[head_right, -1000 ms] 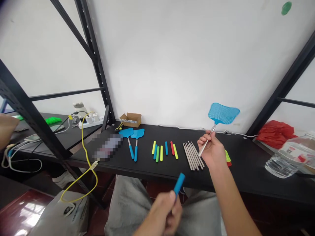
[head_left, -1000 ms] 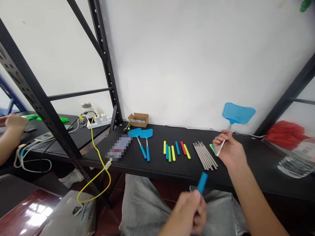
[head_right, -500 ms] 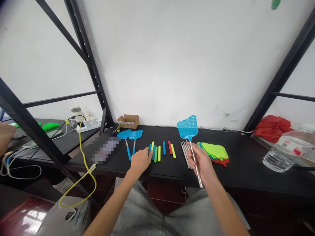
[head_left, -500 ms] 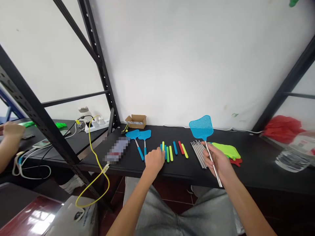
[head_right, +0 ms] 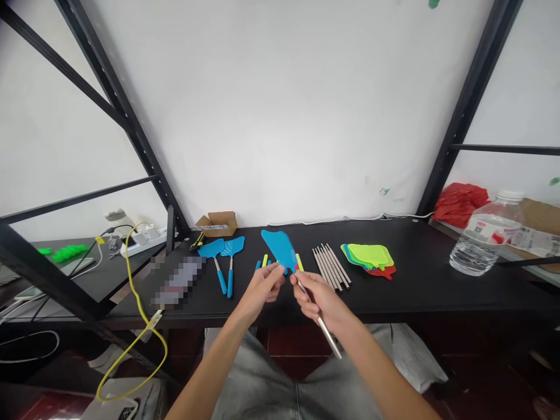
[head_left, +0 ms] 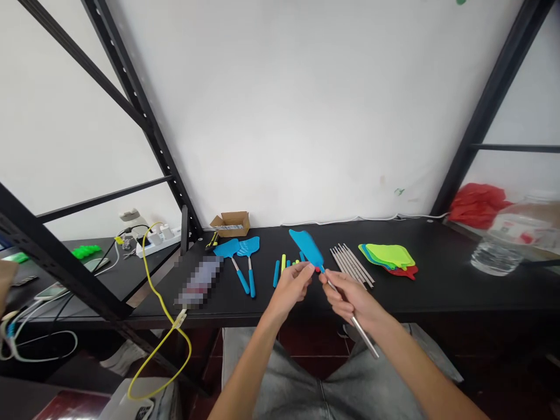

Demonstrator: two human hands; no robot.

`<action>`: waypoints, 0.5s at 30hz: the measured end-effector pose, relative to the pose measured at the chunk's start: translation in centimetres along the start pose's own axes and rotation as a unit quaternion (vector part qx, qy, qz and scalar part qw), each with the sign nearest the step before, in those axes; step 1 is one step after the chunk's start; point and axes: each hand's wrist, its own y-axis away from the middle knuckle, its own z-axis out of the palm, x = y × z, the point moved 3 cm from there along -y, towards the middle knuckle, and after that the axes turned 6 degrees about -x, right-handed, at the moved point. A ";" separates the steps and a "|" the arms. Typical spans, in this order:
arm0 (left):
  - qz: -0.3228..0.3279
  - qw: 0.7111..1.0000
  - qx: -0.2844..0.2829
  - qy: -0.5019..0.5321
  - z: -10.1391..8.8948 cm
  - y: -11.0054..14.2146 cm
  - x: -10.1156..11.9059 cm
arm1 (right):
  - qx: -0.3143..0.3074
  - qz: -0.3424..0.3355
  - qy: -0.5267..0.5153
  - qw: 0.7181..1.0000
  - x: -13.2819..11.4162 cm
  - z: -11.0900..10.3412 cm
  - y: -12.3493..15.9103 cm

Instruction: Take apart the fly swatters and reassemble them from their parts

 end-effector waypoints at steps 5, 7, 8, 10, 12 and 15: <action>0.027 0.999 -0.025 0.000 1.5 0.7 0.2 | 0.007 -0.001 0.022 1.000 1.0 0.6 -0.1; 0.040 0.998 0.009 -0.050 1.5 1.0 0.3 | 0.011 -0.002 0.071 0.997 1.4 0.6 -0.2; 0.053 0.996 0.038 -0.064 1.4 1.1 0.4 | 0.011 -0.004 0.096 0.995 1.6 0.7 -0.3; 0.076 0.992 0.087 -0.059 1.4 1.2 0.4 | 0.011 -0.013 0.121 0.993 1.9 1.1 -0.4; 0.082 0.991 0.101 -0.022 1.4 1.2 0.2 | 0.005 -0.017 0.098 0.995 2.2 1.9 -0.3; 0.076 0.988 0.114 0.069 0.4 1.1 0.5 | -0.033 0.008 0.015 0.999 2.7 3.3 0.4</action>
